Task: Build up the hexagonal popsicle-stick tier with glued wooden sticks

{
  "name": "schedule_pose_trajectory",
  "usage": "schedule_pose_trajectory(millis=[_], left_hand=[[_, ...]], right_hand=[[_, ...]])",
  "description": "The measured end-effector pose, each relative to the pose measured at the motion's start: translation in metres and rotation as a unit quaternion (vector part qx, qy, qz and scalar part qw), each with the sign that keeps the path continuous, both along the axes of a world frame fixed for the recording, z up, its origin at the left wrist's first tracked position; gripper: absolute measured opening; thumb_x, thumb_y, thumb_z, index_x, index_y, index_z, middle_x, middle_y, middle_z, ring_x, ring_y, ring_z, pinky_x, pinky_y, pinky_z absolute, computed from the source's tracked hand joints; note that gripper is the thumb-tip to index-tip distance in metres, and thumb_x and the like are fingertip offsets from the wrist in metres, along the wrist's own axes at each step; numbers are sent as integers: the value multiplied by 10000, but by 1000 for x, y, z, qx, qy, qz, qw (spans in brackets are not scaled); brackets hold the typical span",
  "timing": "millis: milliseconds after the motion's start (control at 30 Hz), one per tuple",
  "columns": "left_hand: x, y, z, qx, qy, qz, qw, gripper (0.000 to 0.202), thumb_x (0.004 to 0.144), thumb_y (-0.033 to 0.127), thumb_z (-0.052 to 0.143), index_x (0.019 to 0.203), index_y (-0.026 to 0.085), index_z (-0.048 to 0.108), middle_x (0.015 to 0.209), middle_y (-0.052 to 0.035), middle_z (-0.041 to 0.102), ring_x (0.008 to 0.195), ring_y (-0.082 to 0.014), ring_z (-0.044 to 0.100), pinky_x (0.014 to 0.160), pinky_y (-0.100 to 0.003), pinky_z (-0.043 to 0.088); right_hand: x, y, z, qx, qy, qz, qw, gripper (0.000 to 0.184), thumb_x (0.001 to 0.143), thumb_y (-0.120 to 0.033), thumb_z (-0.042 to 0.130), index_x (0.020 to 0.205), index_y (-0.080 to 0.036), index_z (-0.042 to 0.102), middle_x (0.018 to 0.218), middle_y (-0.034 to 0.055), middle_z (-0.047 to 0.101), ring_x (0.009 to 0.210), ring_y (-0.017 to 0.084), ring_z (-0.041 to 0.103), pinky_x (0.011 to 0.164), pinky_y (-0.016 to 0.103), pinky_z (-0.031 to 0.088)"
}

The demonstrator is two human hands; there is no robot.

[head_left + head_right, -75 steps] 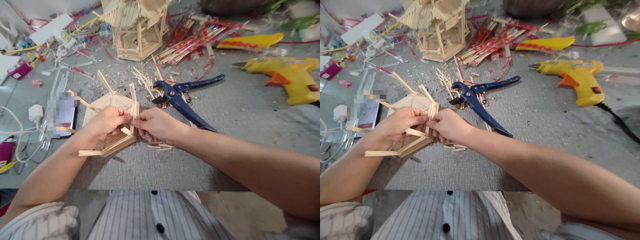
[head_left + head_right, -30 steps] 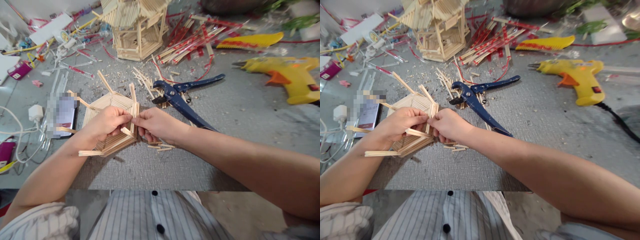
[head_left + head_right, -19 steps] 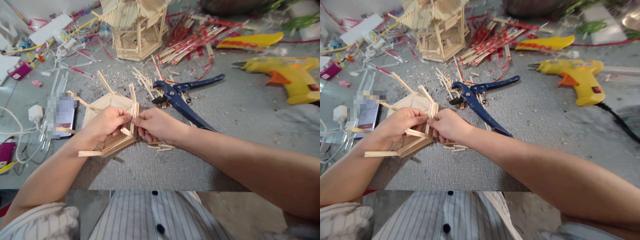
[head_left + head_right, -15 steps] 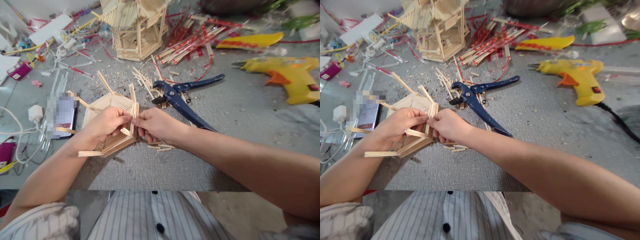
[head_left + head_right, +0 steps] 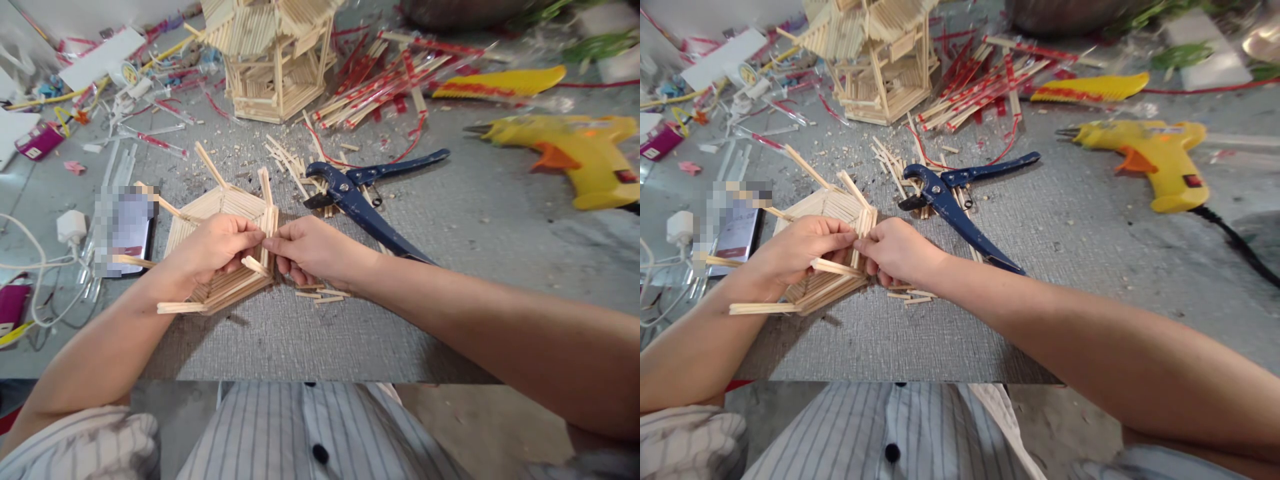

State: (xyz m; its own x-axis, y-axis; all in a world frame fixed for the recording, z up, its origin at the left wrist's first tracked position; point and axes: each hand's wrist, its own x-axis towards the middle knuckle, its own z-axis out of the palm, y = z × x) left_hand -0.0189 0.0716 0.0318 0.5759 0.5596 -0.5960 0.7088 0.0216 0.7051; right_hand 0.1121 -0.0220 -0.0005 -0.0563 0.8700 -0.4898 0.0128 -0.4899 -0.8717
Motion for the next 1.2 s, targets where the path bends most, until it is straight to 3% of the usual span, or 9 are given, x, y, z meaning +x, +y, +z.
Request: schedule_pose_trajectory(millis=[400,667,800,933,1033,1100,1167,1200], left_hand=[[2,-2,3,-11,3,10,1000,286,881,202,491,600,156,511,395,69,425,289,-20,318,332,-183,170],[0,0,5,-31,-7,2,999,337,885,195,463,551,157,471,370,64,395,290,-23,305,329,-171,181],[1,1,7,-30,18,3,999,332,894,206,454,565,157,449,371,74,397,292,-14,301,339,-163,184],[2,-2,11,-34,23,-2,999,337,902,187,426,567,153,445,377,73,401,303,-7,302,374,-181,154],[2,-4,14,1,23,-33,999,343,898,169,404,561,151,463,370,63,395,325,-13,303,412,-196,172],[2,-3,13,16,29,-43,998,358,895,174,400,542,156,459,358,57,382,322,-21,293,417,-203,183],[2,-2,11,19,28,-43,999,362,890,175,401,533,158,459,365,53,383,319,-25,292,409,-204,188],[1,-1,9,20,24,-40,999,357,886,178,411,533,159,462,369,52,387,318,-26,295,403,-203,188]], right_hand=[[5,0,15,-9,-8,-7,1000,398,913,-213,489,520,-157,463,366,-42,452,275,37,412,305,155,318],[43,-10,45,144,-109,-75,981,258,872,-277,590,650,-147,573,428,-58,483,314,20,412,354,157,320],[53,-13,54,188,-175,-44,965,300,866,-275,594,600,-144,552,392,-77,426,361,18,437,435,151,349],[63,-17,68,202,-271,1,941,289,858,-270,601,605,-135,567,491,-47,543,464,21,487,535,159,384],[79,-26,86,195,-404,-27,893,242,874,-312,568,718,-135,624,634,-11,626,583,55,549,614,205,406],[99,-38,94,147,-563,-105,807,251,871,-385,547,886,-161,661,798,36,679,832,148,627,700,278,407],[129,-54,91,-27,-691,-175,700,378,900,-443,455,1037,-158,661,1073,163,661,1139,298,555,780,398,390],[150,-64,84,-100,-711,-201,666,440,910,-449,421,1116,-127,639,1184,253,598,1206,365,500,776,444,383]])
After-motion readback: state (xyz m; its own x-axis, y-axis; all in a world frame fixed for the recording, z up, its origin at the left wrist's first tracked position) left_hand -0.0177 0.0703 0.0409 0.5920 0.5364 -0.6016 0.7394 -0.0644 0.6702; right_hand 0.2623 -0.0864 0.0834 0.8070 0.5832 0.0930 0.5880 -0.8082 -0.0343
